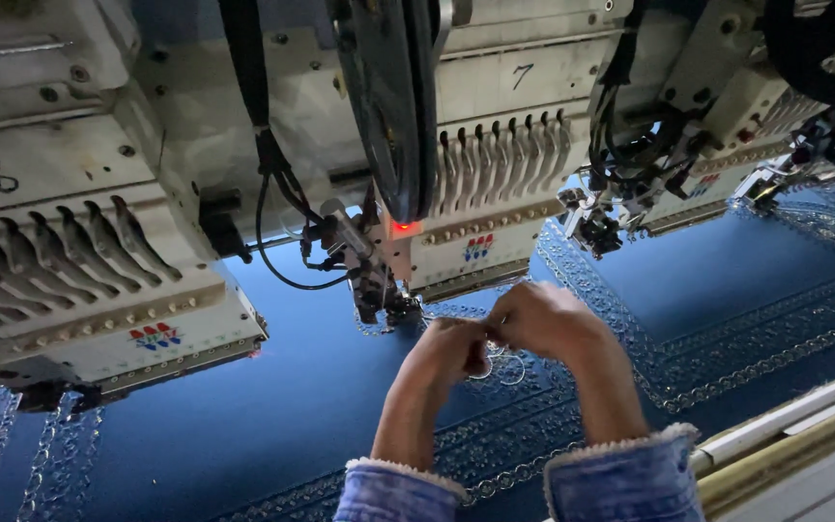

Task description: The person threads an industrial embroidery machine by hand, pulling thread through various guides and needles.

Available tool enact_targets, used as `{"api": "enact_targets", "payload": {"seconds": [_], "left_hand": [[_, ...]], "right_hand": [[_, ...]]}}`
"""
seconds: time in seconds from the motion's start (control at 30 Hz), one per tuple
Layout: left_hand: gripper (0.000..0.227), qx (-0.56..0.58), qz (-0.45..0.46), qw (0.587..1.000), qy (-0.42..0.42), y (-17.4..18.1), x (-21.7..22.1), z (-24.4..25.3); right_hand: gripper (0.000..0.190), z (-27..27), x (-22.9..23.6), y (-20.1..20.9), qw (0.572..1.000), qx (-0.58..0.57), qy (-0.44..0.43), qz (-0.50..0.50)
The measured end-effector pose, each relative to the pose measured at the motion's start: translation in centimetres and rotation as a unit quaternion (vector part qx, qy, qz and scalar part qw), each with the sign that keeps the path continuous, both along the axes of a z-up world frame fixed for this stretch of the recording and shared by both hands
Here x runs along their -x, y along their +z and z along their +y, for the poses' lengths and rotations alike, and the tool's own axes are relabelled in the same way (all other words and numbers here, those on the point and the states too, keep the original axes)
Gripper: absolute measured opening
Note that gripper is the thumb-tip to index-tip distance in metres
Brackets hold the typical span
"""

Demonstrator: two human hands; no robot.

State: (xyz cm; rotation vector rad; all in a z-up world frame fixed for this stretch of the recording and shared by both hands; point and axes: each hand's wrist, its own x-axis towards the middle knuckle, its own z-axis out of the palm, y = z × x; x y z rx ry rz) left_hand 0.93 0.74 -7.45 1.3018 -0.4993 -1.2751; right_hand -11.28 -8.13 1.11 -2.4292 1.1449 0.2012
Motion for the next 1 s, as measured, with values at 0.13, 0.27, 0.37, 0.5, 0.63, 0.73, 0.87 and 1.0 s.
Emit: {"api": "enact_targets", "payload": {"seconds": [0.13,0.27,0.37,0.5,0.63,0.73,0.87,1.0], "left_hand": [[0.022,0.019,0.135,0.990,0.042,-0.3,0.0,-0.6],[0.013,0.011,0.131,0.991,0.025,0.8,0.1,0.7],[0.017,-0.020,0.079,0.996,-0.047,1.5,0.4,1.2],[0.022,-0.043,-0.007,0.987,-0.154,1.2,0.7,1.1],[0.021,-0.038,-0.036,0.984,-0.169,0.6,0.5,0.8],[0.023,-0.042,-0.047,0.985,-0.163,2.1,0.6,1.6],[0.021,-0.040,-0.042,0.984,-0.169,1.6,0.6,1.3],[0.021,-0.038,-0.051,0.984,-0.167,1.4,0.4,1.3]], "right_hand": [[0.019,1.9,1.1,4.1,0.993,0.015,-0.014,-0.115],[0.021,5.2,2.4,9.1,0.944,0.041,0.016,-0.328],[0.017,5.2,1.7,9.4,0.857,0.120,0.003,-0.501],[0.014,4.9,-0.4,7.7,0.790,0.180,-0.107,-0.576],[0.011,5.0,-1.9,6.6,0.777,0.217,-0.110,-0.580],[0.011,5.4,-2.3,6.6,0.767,0.230,-0.113,-0.588],[0.010,5.6,-2.8,6.4,0.763,0.260,-0.123,-0.578],[0.011,5.0,-1.8,6.7,0.795,0.244,-0.119,-0.542]]}}
